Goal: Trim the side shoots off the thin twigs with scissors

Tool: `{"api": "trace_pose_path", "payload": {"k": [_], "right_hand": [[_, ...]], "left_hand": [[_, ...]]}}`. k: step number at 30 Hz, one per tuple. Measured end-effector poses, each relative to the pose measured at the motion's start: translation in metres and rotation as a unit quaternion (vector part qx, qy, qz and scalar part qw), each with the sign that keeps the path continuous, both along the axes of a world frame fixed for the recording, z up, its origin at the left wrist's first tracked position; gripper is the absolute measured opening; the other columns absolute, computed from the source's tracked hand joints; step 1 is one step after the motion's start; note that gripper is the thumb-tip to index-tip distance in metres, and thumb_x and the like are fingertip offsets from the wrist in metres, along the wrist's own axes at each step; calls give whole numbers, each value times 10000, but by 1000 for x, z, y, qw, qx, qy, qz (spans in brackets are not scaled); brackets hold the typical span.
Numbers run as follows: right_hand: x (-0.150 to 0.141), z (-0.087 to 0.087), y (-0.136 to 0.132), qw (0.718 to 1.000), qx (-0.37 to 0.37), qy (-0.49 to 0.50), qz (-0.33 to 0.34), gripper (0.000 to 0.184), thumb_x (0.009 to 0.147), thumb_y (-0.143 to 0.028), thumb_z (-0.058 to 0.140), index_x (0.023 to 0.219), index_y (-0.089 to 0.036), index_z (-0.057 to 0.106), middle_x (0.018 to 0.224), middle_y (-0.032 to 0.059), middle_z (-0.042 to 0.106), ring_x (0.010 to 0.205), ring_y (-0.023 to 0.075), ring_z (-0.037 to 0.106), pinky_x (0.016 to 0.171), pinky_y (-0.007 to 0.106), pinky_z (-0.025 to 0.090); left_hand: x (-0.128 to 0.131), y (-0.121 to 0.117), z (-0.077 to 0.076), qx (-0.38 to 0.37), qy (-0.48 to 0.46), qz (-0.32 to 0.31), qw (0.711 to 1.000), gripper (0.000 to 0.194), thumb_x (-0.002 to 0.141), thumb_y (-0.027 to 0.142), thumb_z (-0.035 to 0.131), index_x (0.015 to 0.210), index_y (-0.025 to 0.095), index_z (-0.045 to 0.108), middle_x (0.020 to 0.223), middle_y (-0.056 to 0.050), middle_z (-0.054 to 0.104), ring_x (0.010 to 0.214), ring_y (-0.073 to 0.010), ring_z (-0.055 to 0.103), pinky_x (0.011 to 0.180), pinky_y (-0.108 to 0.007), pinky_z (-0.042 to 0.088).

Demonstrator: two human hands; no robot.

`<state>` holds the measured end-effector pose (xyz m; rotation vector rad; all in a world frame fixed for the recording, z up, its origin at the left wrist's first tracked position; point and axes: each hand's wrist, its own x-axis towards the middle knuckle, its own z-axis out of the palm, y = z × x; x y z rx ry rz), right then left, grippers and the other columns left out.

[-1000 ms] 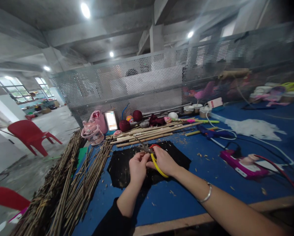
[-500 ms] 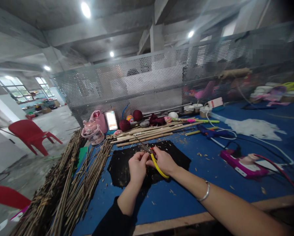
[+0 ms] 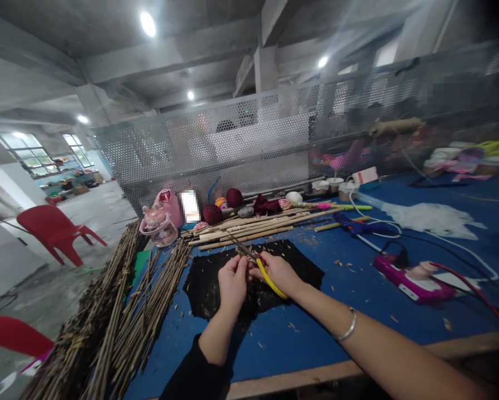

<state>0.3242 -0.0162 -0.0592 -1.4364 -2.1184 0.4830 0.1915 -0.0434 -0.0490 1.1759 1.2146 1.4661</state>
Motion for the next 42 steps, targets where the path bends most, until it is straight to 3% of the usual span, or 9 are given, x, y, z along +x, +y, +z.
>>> {"api": "trace_pose_path", "payload": {"k": [4,12,19,28,37,42], "right_hand": [[3,2,0,1000,22,0,-12,362,711,-494,560,888,-196,457,783,38,599,713,181,580,580,226,342],[6,1,3,999,36,-15,22,409,686,-464,594,929,-179,431,880,62,546,784,183,537,653,258,363],[2,-1,1,998,61,-14,24,422,672,-486,595,897,-175,419,857,61,530,772,188,518,659,277,363],[3,0,1,997,73,-15,23,454,654,-474,620,939,-176,429,867,59,531,805,199,521,677,286,361],[5,4,-1,999,-1,18,33,413,651,-492,625,863,-206,413,768,28,591,681,182,573,563,234,338],[3,0,1,1000,9,8,21,411,654,-530,602,840,-208,425,694,14,591,585,158,548,501,217,303]], "left_hand": [[1,2,-4,26,-16,-48,998,306,705,367,573,875,123,648,726,-35,632,538,-87,501,494,-176,408],[1,2,-4,-13,-14,-26,999,323,678,427,584,659,108,631,542,1,553,463,-76,452,453,-175,369],[1,-1,-4,20,25,-16,999,287,703,379,571,677,107,659,604,-24,609,565,-112,510,573,-208,411],[4,-3,-4,18,25,-3,1000,305,708,397,559,681,110,661,597,-28,621,553,-123,526,558,-212,415],[2,-5,-1,46,78,-1,996,290,749,363,517,691,120,662,608,-15,617,556,-112,505,568,-200,392],[2,-8,1,57,87,6,995,300,765,367,496,732,123,667,632,-17,620,572,-117,503,575,-205,391]]}}
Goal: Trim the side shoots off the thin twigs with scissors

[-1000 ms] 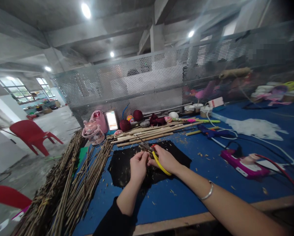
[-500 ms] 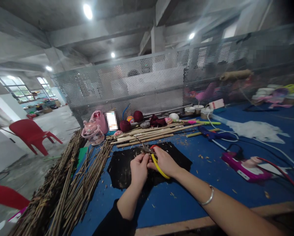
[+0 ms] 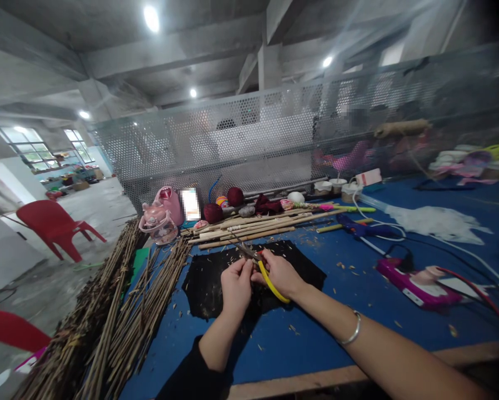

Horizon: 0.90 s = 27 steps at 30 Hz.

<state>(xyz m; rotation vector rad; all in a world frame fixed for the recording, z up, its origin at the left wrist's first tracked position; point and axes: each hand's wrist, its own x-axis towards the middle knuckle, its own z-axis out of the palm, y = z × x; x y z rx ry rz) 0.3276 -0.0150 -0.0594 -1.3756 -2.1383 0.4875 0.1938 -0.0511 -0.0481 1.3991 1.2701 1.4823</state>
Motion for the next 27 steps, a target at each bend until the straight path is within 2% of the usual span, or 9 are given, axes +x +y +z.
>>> {"api": "trace_pose_path", "payload": {"k": [9,12,15,17,19,21,23,25,27], "right_hand": [[0,-2,3,1000,-9,4,-7,381,698,-554,533,809,-194,478,684,37,595,585,157,547,505,214,328],[0,-2,3,1000,-10,3,-14,366,698,-547,530,791,-195,483,668,36,592,576,157,541,504,214,329],[3,-1,4,999,4,11,-33,341,695,-529,534,766,-203,465,633,18,576,558,148,520,494,209,318],[6,0,6,998,19,21,-53,320,704,-513,523,761,-206,452,604,1,552,535,135,489,485,205,306],[9,0,8,997,33,31,-68,302,717,-499,505,748,-206,442,576,-14,519,509,120,448,480,202,297],[12,0,11,995,42,46,-72,289,735,-487,484,716,-205,426,560,-24,489,500,111,423,480,201,295],[15,-1,13,995,44,61,-72,288,755,-477,461,677,-204,408,555,-25,473,505,108,421,483,200,296],[16,0,14,994,42,68,-72,293,767,-472,445,656,-204,403,556,-22,472,511,110,428,483,201,296],[15,1,14,995,36,62,-72,292,768,-473,442,659,-204,415,562,-19,482,512,112,435,481,203,294]], "left_hand": [[1,2,0,-8,-20,-1,1000,284,761,359,500,708,120,643,640,-17,618,586,-114,511,563,-192,395],[1,5,-3,-33,-46,-10,998,283,755,369,504,778,122,639,647,-10,599,537,-94,492,515,-185,398],[-3,9,-6,-68,-79,-17,994,313,744,363,518,929,124,603,625,3,567,484,-80,476,466,-183,402],[-8,12,-7,-83,-71,-18,994,428,733,324,541,1115,135,509,578,26,541,448,-75,466,435,-175,391],[-13,13,-8,-94,-50,-21,994,622,725,279,558,1289,165,320,553,47,532,414,-72,453,405,-165,372],[-16,14,-9,-101,-44,-22,994,713,728,257,558,1344,196,204,560,52,539,401,-66,445,392,-159,365],[-16,14,-9,-111,-64,-24,992,639,733,266,553,1312,189,294,585,36,543,413,-61,444,390,-158,369],[-14,14,-9,-125,-94,-28,987,481,720,288,569,1170,142,483,603,13,538,436,-57,446,393,-159,377],[-10,15,-8,-135,-129,-35,982,372,691,308,601,1002,105,588,617,-4,537,462,-57,456,402,-158,387]]}}
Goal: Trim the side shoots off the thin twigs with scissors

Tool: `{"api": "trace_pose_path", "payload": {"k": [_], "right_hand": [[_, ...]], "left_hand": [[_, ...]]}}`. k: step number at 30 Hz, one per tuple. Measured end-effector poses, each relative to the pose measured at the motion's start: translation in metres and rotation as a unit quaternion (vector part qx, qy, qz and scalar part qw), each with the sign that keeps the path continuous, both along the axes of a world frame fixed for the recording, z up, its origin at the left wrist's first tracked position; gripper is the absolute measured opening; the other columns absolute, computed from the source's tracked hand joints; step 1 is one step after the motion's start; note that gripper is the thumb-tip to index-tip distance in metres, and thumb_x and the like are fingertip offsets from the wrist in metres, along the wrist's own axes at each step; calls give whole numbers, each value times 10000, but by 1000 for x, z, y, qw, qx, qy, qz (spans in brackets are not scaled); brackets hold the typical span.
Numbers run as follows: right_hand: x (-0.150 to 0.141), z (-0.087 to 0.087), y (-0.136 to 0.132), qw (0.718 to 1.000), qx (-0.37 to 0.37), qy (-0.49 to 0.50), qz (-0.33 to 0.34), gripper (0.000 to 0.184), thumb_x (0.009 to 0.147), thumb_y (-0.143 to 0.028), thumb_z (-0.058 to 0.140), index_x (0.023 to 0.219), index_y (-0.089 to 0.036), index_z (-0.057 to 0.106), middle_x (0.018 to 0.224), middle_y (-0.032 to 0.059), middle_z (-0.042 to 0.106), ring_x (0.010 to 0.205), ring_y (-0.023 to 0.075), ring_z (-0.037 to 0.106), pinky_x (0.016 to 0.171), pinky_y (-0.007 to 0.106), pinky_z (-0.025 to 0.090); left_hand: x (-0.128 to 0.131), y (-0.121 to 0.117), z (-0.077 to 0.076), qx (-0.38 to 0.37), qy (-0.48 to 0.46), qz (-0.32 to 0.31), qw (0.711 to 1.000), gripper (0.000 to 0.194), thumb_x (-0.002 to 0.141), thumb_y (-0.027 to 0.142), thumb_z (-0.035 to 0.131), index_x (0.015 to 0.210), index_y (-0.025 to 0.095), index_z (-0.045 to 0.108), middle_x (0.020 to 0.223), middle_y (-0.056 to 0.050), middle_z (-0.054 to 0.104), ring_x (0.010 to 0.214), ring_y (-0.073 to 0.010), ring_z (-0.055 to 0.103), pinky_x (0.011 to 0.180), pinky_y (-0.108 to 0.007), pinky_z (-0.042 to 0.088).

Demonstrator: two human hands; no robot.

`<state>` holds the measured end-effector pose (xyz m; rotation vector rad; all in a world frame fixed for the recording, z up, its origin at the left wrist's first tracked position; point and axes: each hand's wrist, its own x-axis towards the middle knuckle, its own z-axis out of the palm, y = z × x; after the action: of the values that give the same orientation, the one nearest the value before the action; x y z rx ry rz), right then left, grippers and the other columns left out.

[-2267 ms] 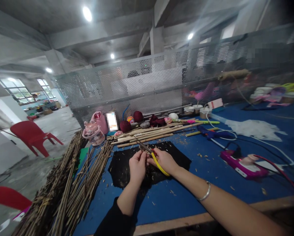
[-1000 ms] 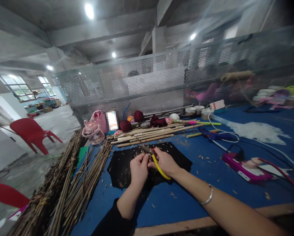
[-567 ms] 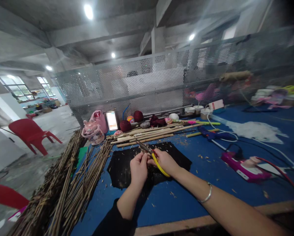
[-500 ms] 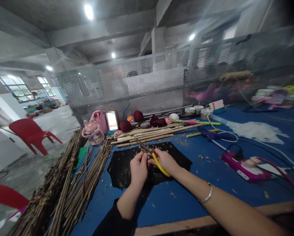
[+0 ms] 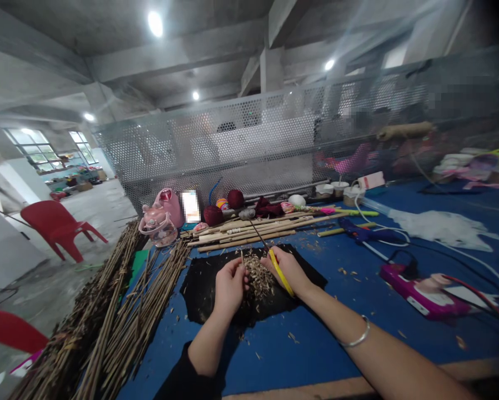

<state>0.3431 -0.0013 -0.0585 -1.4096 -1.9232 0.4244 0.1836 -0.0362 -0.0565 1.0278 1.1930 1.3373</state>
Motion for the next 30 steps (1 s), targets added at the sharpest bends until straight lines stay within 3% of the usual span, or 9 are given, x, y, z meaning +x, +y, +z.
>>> {"api": "trace_pose_path", "payload": {"k": [4,8,11,18,23,30], "right_hand": [[-4,4,-6,999,-22,-35,13,284,743,-479,491,801,-203,460,625,-4,540,535,128,478,494,212,296],[-10,3,-12,997,-37,-32,62,416,688,-487,574,967,-201,459,835,51,590,730,176,561,590,232,361],[-13,1,-15,996,-38,-29,81,454,660,-500,604,967,-194,470,921,73,576,833,199,561,666,257,385],[-15,5,-18,994,-27,-40,96,465,649,-483,624,963,-178,467,906,72,562,845,202,548,709,288,396],[-16,4,-17,994,-10,-48,96,417,661,-464,619,925,-177,469,883,65,563,829,198,549,701,288,392],[-17,3,-19,995,-43,-34,79,398,644,-433,650,909,-192,477,882,62,587,815,197,575,670,267,392]], "left_hand": [[4,0,4,0,-65,7,998,390,641,325,651,944,83,602,641,-16,556,499,-53,489,446,-157,415],[4,-1,7,16,-98,17,995,391,627,327,666,932,89,609,657,-22,585,534,-68,521,485,-171,441],[4,-2,6,33,-93,21,995,343,632,304,664,910,105,627,668,-30,619,568,-89,549,522,-187,458],[6,-4,8,50,-66,27,996,290,653,291,642,871,101,654,683,-57,655,575,-110,575,564,-213,469],[8,-7,9,61,-36,10,997,233,682,281,606,826,107,663,674,-52,654,580,-113,568,564,-206,455],[9,-9,8,100,12,3,995,230,710,301,582,823,124,674,740,-48,664,653,-129,580,651,-221,452]]}}
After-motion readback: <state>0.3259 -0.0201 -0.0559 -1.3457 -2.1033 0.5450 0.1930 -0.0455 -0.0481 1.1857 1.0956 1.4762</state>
